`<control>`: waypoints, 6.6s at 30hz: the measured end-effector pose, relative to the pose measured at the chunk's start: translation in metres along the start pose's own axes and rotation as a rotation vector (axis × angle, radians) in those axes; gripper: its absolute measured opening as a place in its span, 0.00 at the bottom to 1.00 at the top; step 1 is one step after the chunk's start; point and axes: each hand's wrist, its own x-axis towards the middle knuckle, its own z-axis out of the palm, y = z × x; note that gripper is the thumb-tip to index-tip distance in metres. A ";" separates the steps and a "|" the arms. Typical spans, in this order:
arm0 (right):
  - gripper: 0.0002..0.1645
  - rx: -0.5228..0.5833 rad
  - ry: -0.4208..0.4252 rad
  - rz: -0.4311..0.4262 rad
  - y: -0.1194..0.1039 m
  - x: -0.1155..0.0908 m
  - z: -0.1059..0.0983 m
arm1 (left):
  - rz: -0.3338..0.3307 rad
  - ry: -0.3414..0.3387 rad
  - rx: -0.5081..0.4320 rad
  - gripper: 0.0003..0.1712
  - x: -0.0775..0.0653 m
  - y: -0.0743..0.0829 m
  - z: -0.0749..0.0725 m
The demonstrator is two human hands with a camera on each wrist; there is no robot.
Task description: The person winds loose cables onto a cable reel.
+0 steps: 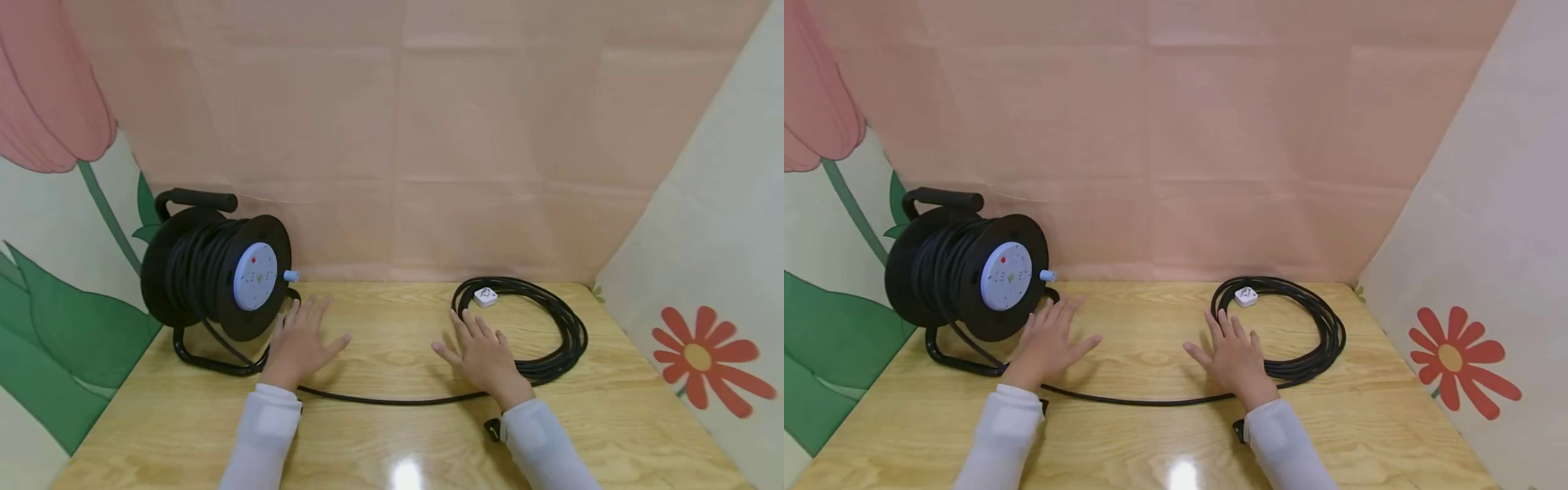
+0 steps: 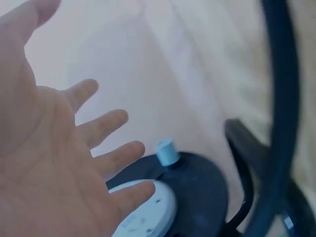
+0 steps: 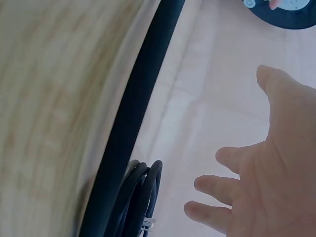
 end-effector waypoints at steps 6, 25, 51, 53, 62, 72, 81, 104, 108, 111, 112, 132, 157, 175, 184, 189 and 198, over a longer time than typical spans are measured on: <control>0.54 -0.003 0.028 -0.013 0.001 -0.004 0.001 | 0.022 0.052 0.029 0.49 -0.005 -0.002 -0.025; 0.48 0.019 0.054 -0.053 0.015 -0.014 -0.005 | 0.015 0.449 -0.694 0.41 -0.007 -0.004 -0.140; 0.43 0.008 0.119 -0.092 0.030 -0.022 -0.011 | -0.379 0.295 -2.638 0.34 0.077 -0.073 -0.191; 0.42 0.038 0.124 -0.124 0.032 -0.021 -0.010 | -0.377 0.342 -2.704 0.32 0.084 -0.071 -0.191; 0.47 0.164 0.043 -0.218 0.036 -0.019 -0.006 | -0.352 0.380 -2.740 0.17 0.103 -0.064 -0.192; 0.52 0.234 -0.053 -0.207 0.044 -0.020 -0.008 | -0.405 0.244 -2.472 0.24 0.104 -0.061 -0.193; 0.49 0.226 -0.033 -0.212 0.048 -0.021 -0.010 | -0.413 0.156 -2.436 0.13 0.105 -0.056 -0.190; 0.48 0.227 -0.007 -0.208 0.048 -0.022 -0.014 | -0.359 -0.018 -2.183 0.09 0.104 -0.060 -0.196; 0.48 0.228 -0.004 -0.215 0.049 -0.021 -0.016 | -0.330 -0.085 -2.114 0.14 0.104 -0.063 -0.198; 0.48 0.233 -0.011 -0.211 0.050 -0.021 -0.016 | -0.317 -0.150 -2.052 0.18 0.105 -0.064 -0.200; 0.48 0.235 -0.012 -0.210 0.050 -0.021 -0.017 | -0.313 -0.178 -2.044 0.18 0.105 -0.065 -0.201; 0.45 0.219 0.004 -0.201 0.051 -0.018 -0.018 | -0.491 -0.006 -1.756 0.39 0.100 -0.054 -0.207; 0.42 0.227 0.010 -0.184 0.050 -0.021 -0.016 | -0.381 -0.049 -1.291 0.09 0.110 -0.047 -0.209; 0.44 0.251 0.007 -0.190 0.053 -0.020 -0.013 | -0.204 -0.292 -1.297 0.16 0.100 -0.066 -0.221; 0.42 0.253 0.015 -0.173 0.054 -0.025 -0.012 | -0.172 -0.344 -1.317 0.10 0.097 -0.069 -0.219; 0.42 0.253 0.013 -0.173 0.055 -0.025 -0.012 | -0.181 -0.339 -1.329 0.09 0.096 -0.067 -0.219; 0.44 0.265 -0.015 -0.127 0.058 -0.031 -0.019 | -0.197 -0.090 -0.982 0.28 0.092 -0.059 -0.209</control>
